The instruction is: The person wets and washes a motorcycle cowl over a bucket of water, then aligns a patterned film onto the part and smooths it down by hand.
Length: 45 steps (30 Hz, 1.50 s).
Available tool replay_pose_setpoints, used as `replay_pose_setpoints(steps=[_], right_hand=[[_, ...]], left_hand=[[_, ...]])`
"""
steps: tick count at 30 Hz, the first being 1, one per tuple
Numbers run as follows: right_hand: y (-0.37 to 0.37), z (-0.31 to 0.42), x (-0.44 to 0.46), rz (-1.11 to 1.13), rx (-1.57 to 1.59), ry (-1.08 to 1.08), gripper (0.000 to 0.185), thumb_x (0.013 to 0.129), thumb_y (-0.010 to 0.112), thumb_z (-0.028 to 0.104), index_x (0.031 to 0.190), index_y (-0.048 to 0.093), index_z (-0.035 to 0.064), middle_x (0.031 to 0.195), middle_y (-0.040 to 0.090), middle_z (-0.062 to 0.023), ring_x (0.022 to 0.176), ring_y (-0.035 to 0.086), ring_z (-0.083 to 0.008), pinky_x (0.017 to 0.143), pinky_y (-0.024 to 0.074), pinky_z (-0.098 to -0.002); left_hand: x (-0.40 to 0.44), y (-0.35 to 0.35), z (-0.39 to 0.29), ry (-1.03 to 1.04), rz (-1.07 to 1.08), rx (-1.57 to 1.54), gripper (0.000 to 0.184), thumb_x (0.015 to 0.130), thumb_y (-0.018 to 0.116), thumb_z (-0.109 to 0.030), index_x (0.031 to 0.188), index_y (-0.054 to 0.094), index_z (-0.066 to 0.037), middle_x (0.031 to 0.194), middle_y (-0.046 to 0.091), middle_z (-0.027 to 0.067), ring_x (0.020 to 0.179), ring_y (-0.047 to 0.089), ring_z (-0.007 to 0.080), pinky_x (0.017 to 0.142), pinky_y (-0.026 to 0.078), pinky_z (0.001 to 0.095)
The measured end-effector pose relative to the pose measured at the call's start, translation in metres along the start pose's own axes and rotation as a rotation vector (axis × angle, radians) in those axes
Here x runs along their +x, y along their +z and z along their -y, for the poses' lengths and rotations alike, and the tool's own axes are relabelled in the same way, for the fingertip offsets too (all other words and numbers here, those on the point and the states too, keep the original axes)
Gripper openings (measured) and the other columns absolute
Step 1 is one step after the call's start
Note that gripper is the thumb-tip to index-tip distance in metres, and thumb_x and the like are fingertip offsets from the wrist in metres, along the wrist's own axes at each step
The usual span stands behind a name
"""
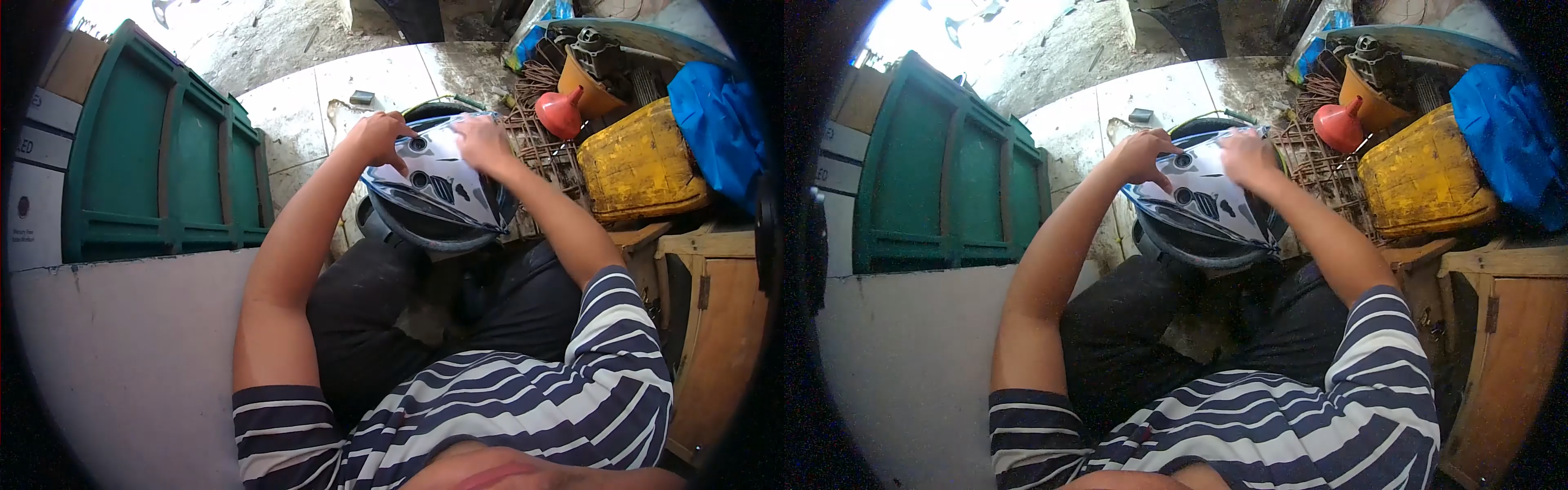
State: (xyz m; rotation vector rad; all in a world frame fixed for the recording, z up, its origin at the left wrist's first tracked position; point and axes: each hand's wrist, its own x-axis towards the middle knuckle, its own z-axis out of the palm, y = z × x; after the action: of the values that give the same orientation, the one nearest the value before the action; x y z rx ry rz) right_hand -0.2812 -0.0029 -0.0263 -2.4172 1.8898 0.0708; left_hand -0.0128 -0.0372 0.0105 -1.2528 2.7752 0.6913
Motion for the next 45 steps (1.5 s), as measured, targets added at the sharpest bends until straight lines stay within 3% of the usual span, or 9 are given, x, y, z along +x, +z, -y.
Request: replay_pose_setpoints(steps=[5,10,16,19,23,29,33,38,45], right_hand=[[-0.033,0.004,-0.005,0.043,0.054,0.115,0.037,0.100,0.054,0.032,0.130,0.074,0.0226,0.141,0.067,-0.0081,0.131,0.059,-0.0286,0.105,0.0510,-0.0479],[-0.008,-0.006,0.002,-0.063,-0.031,0.040,0.033,0.099,0.050,0.022,0.117,0.076,0.0183,0.120,0.069,-0.0184,0.099,0.072,-0.0412,0.085,0.0581,-0.0505],[-0.036,0.002,-0.009,-0.055,-0.150,0.091,0.029,0.098,0.052,0.019,0.114,0.076,0.0144,0.127,0.066,-0.0158,0.103,0.071,-0.0420,0.093,0.0546,-0.0512],[-0.030,-0.003,-0.002,-0.004,0.192,0.185,0.028,0.097,0.053,0.016,0.113,0.076,0.0144,0.125,0.066,-0.0175,0.103,0.071,-0.0413,0.096,0.0530,-0.0509],[-0.023,0.024,-0.009,-0.022,0.071,-0.118,0.027,0.095,0.052,0.015,0.109,0.075,0.0139,0.110,0.071,-0.0170,0.103,0.072,-0.0359,0.094,0.0529,-0.0520],[-0.021,-0.014,0.003,-0.067,0.206,0.143,0.028,0.095,0.051,0.016,0.108,0.075,0.0117,0.114,0.071,-0.0179,0.104,0.072,-0.0363,0.093,0.0551,-0.0508],[-0.020,0.022,-0.006,-0.065,0.148,-0.144,0.028,0.093,0.054,0.018,0.106,0.076,0.0092,0.114,0.071,-0.0170,0.107,0.070,-0.0365,0.096,0.0534,-0.0522],[-0.009,-0.024,0.012,-0.109,0.276,0.156,0.030,0.091,0.057,0.020,0.110,0.079,0.0145,0.115,0.071,-0.0161,0.108,0.069,-0.0377,0.094,0.0554,-0.0498],[-0.010,0.017,0.000,-0.072,0.199,-0.119,0.035,0.089,0.056,0.027,0.112,0.079,0.0132,0.121,0.071,-0.0176,0.114,0.068,-0.0362,0.100,0.0525,-0.0513]], left_hand=[[-0.002,0.002,-0.001,-0.003,-0.022,-0.012,0.084,0.057,0.100,-0.039,0.133,0.074,-0.018,0.135,0.068,0.0119,0.125,0.064,0.0340,0.107,0.050,0.0428],[-0.003,-0.002,-0.002,-0.011,-0.008,-0.054,0.084,0.057,0.100,-0.039,0.133,0.074,-0.016,0.136,0.067,0.0123,0.124,0.064,0.0339,0.108,0.050,0.0423],[-0.003,0.000,-0.003,-0.007,-0.021,-0.031,0.083,0.057,0.100,-0.037,0.133,0.074,-0.017,0.134,0.068,0.0125,0.124,0.064,0.0335,0.107,0.051,0.0422],[-0.003,-0.002,-0.003,-0.005,-0.011,-0.047,0.082,0.058,0.100,-0.037,0.133,0.074,-0.017,0.133,0.068,0.0123,0.123,0.065,0.0337,0.107,0.051,0.0425],[0.000,0.000,0.000,0.009,-0.021,-0.031,0.082,0.058,0.100,-0.038,0.133,0.074,-0.018,0.132,0.068,0.0119,0.122,0.065,0.0337,0.106,0.051,0.0425],[0.000,0.002,0.002,0.023,-0.034,-0.025,0.082,0.057,0.099,-0.040,0.132,0.075,-0.018,0.132,0.068,0.0123,0.121,0.066,0.0337,0.105,0.051,0.0431],[0.002,0.004,0.004,0.032,-0.031,-0.019,0.083,0.056,0.100,-0.041,0.132,0.075,-0.018,0.132,0.068,0.0125,0.121,0.065,0.0341,0.106,0.051,0.0432],[0.000,0.006,0.003,0.016,-0.046,-0.045,0.084,0.055,0.101,-0.039,0.131,0.075,-0.017,0.129,0.069,0.0130,0.119,0.066,0.0345,0.105,0.051,0.0427],[0.004,0.011,0.009,0.034,-0.042,-0.072,0.084,0.055,0.101,-0.039,0.132,0.075,-0.016,0.128,0.069,0.0131,0.120,0.065,0.0346,0.106,0.051,0.0428]])
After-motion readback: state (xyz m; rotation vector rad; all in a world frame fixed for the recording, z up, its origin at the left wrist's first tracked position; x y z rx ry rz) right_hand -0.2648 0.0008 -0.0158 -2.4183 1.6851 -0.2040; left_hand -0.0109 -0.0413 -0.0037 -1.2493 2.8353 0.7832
